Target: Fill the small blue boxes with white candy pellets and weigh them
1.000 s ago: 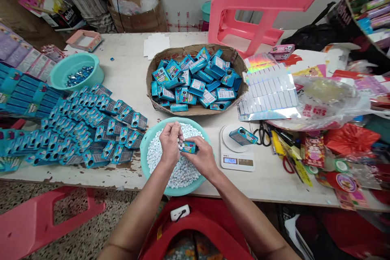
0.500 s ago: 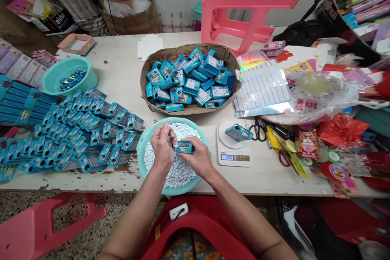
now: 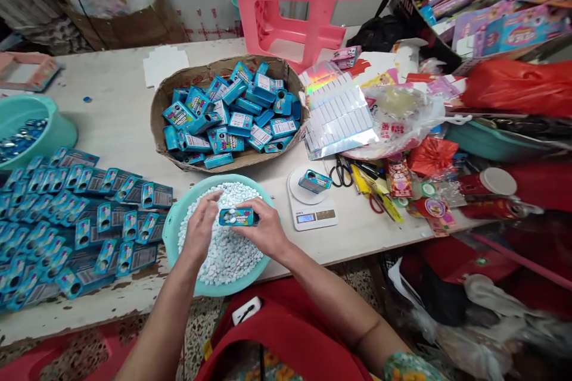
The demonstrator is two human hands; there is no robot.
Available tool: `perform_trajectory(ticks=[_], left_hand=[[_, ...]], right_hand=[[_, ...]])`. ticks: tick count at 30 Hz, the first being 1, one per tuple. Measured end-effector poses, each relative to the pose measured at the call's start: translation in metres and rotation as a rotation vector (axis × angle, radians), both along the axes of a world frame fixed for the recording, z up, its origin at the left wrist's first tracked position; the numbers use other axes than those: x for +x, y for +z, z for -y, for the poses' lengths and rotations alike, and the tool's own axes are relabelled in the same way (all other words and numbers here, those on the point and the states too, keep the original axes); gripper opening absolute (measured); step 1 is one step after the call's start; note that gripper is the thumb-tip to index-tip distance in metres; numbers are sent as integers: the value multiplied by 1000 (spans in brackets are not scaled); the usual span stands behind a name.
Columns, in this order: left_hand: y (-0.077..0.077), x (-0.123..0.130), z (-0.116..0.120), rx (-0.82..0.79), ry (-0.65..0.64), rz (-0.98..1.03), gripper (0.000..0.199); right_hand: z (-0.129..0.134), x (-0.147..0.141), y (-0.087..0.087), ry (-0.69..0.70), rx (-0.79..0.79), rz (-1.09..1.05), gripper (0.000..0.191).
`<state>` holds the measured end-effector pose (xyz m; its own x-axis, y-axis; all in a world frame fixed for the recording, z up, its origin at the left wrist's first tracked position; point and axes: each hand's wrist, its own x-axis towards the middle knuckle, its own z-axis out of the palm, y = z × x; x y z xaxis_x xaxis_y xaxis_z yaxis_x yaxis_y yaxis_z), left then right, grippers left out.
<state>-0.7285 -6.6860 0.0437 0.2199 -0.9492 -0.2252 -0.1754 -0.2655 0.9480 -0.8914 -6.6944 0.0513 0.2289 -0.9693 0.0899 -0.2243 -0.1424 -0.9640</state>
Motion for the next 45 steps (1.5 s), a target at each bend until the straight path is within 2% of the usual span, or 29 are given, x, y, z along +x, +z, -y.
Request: perform_trajectory(ticks=[2,4,7,10,12,16,19,21,24,28,31,34,38,40,43,45], left_hand=[[12,-10,-3,16,-182,15,44],[20,-20,-2,27,-258,23,43],[17,-26,3,-16,-169,53,40],[1,-24,7,-15,-39,10,40],[-13,-17,9,40,2,41,41],[-38,2,14,168,-65,344,41],[-45,11,23,197,-253,648,38],[-44,7,33,135,-375,822,36],[-38,-22,54,-6,-449,805,36],[-34,-86,93,-207,-544,634,28],[-36,-130,116,-261,-626,612,25],[-38,-160,128,-297,-679,617,29],[-42,-184,132,-401,-856,609,50],[-47,-191,132,-380,-919,633,46],[-54,-194,131,-322,-923,684,34],[-52,-188,128,-306,-863,700,33]], right_hand=[[0,0,-1,0,3,27,36],[1,-2,-2,-20,24,76,37],[2,-9,-3,-57,53,126,39],[2,-20,-3,-88,71,147,40],[0,-31,-1,-93,76,178,40],[-11,-63,3,-70,100,276,42],[-23,-96,-1,-144,127,287,42],[-32,-120,-9,-200,156,268,41],[-45,-154,-22,-308,232,261,41],[-61,-183,-34,-434,277,207,39],[-71,-190,-44,-390,329,146,35],[-81,-185,-61,-330,391,115,33],[-90,-172,-91,-319,381,122,34],[-93,-165,-105,-319,339,121,34],[-99,-158,-119,-313,282,92,32],[-101,-156,-118,-295,259,40,35]])
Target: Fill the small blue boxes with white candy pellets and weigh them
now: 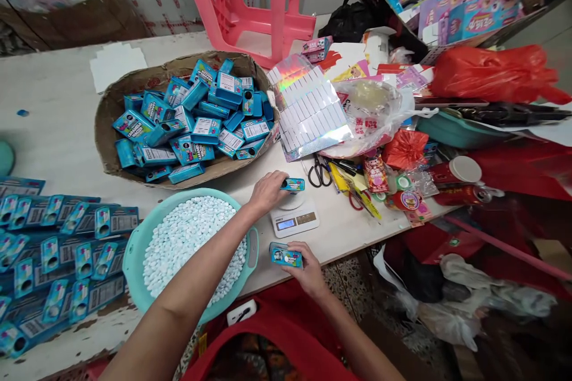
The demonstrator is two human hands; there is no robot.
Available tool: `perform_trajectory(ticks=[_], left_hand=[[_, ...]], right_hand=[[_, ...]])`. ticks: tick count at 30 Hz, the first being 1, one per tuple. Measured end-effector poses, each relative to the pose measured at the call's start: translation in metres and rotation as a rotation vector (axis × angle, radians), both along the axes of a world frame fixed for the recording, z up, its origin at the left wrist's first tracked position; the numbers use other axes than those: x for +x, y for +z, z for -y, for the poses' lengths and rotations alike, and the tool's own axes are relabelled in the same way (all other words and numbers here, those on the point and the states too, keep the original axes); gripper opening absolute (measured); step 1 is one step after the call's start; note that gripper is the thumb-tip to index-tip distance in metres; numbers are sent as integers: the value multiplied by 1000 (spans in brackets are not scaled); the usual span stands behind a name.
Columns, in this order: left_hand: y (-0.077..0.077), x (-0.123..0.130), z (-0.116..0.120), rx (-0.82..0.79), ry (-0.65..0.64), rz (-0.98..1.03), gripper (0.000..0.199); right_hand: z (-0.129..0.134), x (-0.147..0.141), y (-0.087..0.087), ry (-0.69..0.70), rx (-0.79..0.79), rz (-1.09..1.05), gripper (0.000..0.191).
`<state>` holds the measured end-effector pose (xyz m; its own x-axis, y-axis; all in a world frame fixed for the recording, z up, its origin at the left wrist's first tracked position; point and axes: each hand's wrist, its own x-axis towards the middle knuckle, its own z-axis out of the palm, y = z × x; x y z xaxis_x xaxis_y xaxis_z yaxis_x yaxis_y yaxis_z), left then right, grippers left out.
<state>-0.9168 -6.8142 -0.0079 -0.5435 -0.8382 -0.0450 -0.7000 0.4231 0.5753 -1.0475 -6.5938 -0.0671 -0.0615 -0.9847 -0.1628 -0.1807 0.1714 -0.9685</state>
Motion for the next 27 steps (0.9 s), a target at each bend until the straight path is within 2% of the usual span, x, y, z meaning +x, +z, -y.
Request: perform_trajectory(ticks=[3,7,9,11,13,15,18,20,22,25,27], left_hand=[[22,18,-11,-27,59,-65,34],[71,47,-46,20,-48,-199,33],[88,59,-67,80,-98,-280,34],[94,73,-84,157,-53,-383,33],[88,94,-96,237,115,-480,31],[72,123,-102,258,325,-456,30],[36,169,-113,160,572,-108,29],[11,189,-123,117,643,122,29],[-9,198,-135,106,645,220,27],[-24,198,-147,120,686,161,25],[-22,199,-149,188,821,-25,25]], right_hand=[[7,-1,19,-16,-41,-115,55],[43,1,68,-154,-158,-184,81],[63,8,91,-76,-119,-157,78],[78,19,107,52,-23,-120,61],[85,30,115,115,50,-104,47],[86,41,118,100,77,-93,46],[84,58,118,90,81,-48,46],[84,70,118,120,75,-22,45],[85,81,117,159,64,-12,43],[84,96,116,218,37,-23,41],[83,104,115,257,21,-42,40]])
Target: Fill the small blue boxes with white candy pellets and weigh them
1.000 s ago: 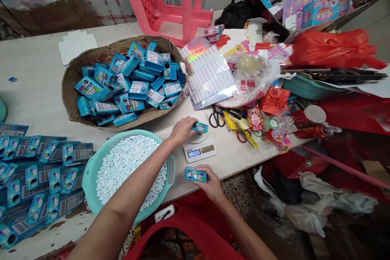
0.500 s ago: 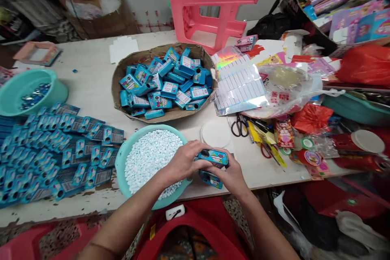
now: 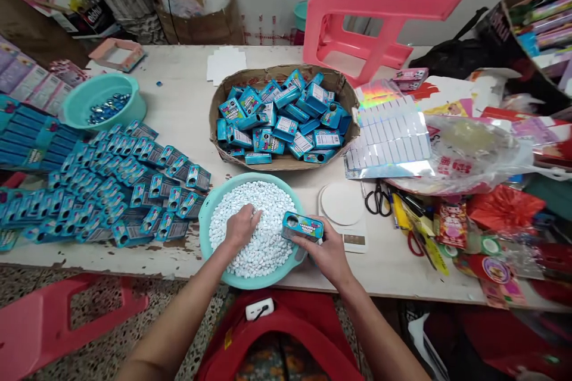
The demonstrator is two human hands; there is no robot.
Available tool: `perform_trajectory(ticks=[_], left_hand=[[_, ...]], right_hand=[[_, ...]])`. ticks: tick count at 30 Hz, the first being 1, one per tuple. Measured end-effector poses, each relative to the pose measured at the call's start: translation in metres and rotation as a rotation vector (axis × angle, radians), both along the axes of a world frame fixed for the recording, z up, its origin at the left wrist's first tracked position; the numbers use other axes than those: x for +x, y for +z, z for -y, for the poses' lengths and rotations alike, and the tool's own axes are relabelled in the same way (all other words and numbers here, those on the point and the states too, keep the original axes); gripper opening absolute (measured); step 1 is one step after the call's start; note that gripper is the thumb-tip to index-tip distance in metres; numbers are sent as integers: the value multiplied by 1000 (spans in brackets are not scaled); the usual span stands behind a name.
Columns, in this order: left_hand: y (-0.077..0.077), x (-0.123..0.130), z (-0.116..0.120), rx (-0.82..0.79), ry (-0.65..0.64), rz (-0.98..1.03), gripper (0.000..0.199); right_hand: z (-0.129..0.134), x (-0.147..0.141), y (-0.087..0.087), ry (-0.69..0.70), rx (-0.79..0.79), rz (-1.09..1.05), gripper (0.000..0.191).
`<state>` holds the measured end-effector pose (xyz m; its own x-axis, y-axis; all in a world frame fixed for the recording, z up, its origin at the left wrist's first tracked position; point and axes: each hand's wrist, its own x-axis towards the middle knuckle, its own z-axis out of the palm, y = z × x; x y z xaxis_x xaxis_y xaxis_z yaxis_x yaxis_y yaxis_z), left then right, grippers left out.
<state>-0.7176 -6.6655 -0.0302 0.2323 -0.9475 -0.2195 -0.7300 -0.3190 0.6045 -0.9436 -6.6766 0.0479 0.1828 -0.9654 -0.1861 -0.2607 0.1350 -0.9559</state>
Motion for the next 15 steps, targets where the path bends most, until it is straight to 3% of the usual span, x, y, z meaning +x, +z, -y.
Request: perform_trajectory(ticks=[4,6,8,11,15], left_hand=[[28,7,5,-27,447,-752,29],[52,7,8,-30,554,-1147,29],[77,2,10,-67,570,-1387,29],[105,-11,12,-248,572,-1419,33],[115,-23,13,-432,582,-1265,37]], right_hand=[[-4,15,-1,69,-29,-56,39],[-6,25,0,102,-85,-92,38],[-9,36,0,148,-165,-123,37],[-12,51,2,217,-241,-152,36],[-12,61,2,248,-286,-184,35]])
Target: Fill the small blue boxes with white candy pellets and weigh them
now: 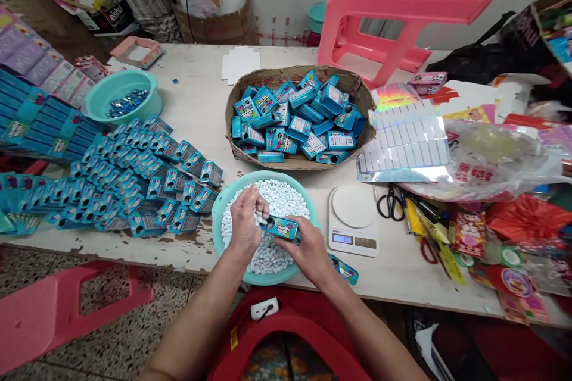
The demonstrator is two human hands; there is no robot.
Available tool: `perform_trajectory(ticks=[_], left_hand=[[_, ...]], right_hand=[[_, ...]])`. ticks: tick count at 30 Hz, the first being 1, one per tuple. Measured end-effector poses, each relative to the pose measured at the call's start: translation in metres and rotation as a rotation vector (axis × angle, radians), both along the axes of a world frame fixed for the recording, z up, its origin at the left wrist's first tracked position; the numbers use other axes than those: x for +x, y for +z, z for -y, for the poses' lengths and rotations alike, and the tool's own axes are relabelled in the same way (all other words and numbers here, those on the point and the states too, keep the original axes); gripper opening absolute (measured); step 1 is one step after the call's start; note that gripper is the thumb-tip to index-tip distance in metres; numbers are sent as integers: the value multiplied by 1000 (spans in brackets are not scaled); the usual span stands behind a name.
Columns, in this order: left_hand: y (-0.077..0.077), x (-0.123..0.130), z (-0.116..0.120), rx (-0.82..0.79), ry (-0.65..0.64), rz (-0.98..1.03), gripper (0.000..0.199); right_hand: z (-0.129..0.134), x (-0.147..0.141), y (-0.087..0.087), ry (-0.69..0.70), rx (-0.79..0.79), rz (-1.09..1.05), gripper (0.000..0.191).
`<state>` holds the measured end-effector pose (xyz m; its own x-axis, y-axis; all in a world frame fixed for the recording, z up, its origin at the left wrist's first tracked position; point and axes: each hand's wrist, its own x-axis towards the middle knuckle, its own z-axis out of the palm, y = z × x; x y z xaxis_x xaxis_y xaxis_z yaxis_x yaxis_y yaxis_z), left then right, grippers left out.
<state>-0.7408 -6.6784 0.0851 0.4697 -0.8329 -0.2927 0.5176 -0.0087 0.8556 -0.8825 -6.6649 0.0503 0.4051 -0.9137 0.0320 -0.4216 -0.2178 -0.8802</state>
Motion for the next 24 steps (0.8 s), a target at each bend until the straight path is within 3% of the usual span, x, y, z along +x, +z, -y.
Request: perform_trajectory(ticks=[5,10,14,17,20,24], left_hand=[[-5,-4,-1,22,8,109,37],[-3,-7,5,35,-5,33,37],[1,-5,14,26,-31,-92,41],[-9,3,17,65,-62,-46,42],[-38,16,15,182,-105,320,40],[-90,25,5,346,-437,1111,29]], right_hand=[[4,1,-1,30,-8,-12,34],[6,1,-3,18,19,5,33],[10,-4,-5,-17,117,93,31],[13,-15,-4,-61,210,195,31],[18,-37,-4,-107,225,317,35],[28,-83,-22,-393,139,320,40]])
